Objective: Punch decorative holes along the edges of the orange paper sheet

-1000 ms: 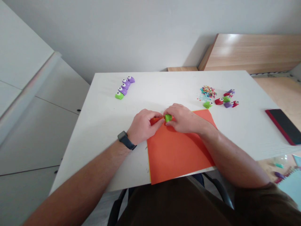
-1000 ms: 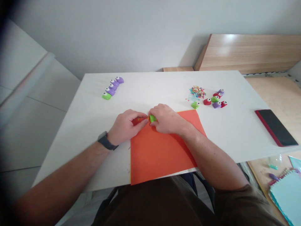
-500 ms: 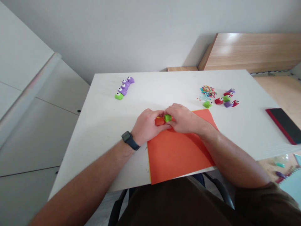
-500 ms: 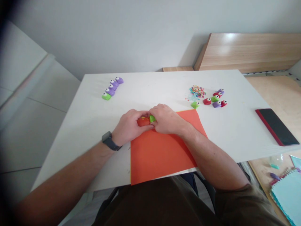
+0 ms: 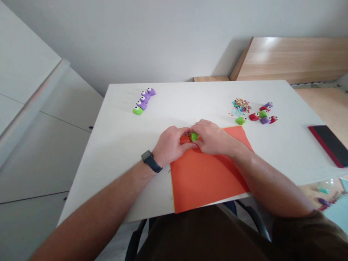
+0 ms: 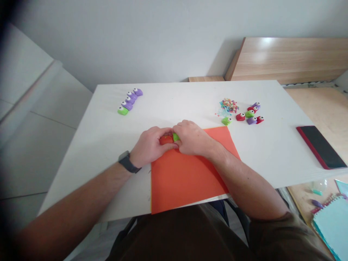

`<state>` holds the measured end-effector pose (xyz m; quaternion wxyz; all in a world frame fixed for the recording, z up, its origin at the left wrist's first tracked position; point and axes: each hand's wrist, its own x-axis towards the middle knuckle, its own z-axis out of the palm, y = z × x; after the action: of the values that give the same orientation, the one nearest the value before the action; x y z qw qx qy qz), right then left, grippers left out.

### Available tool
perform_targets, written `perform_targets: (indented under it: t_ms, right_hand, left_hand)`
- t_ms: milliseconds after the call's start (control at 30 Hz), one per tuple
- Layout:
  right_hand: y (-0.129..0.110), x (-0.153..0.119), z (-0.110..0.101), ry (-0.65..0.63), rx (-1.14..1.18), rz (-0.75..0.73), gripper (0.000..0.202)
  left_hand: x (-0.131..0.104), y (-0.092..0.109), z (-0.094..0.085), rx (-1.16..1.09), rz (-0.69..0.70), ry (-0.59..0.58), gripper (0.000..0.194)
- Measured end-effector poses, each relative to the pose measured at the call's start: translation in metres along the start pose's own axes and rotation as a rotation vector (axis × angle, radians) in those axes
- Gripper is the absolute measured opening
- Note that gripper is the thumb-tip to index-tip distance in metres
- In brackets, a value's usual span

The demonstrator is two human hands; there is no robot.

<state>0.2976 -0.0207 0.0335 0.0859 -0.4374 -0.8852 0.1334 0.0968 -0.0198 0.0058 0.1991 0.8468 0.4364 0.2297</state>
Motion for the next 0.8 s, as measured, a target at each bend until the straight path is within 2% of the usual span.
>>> perform_targets:
  t_ms: [467, 800]
  right_hand:
    - [-0.0026, 0.0003, 0.0010, 0.007, -0.014, 0.007, 0.013]
    - [0.0051, -0.0021, -0.0019, 0.000, 0.098, -0.008, 0.023]
  left_hand:
    - [0.0013, 0.0010, -0.0027, 0.054, 0.028, -0.050, 0.037]
    - [-0.0034, -0.0004, -0.0006, -0.030, -0.003, 0.015, 0.055]
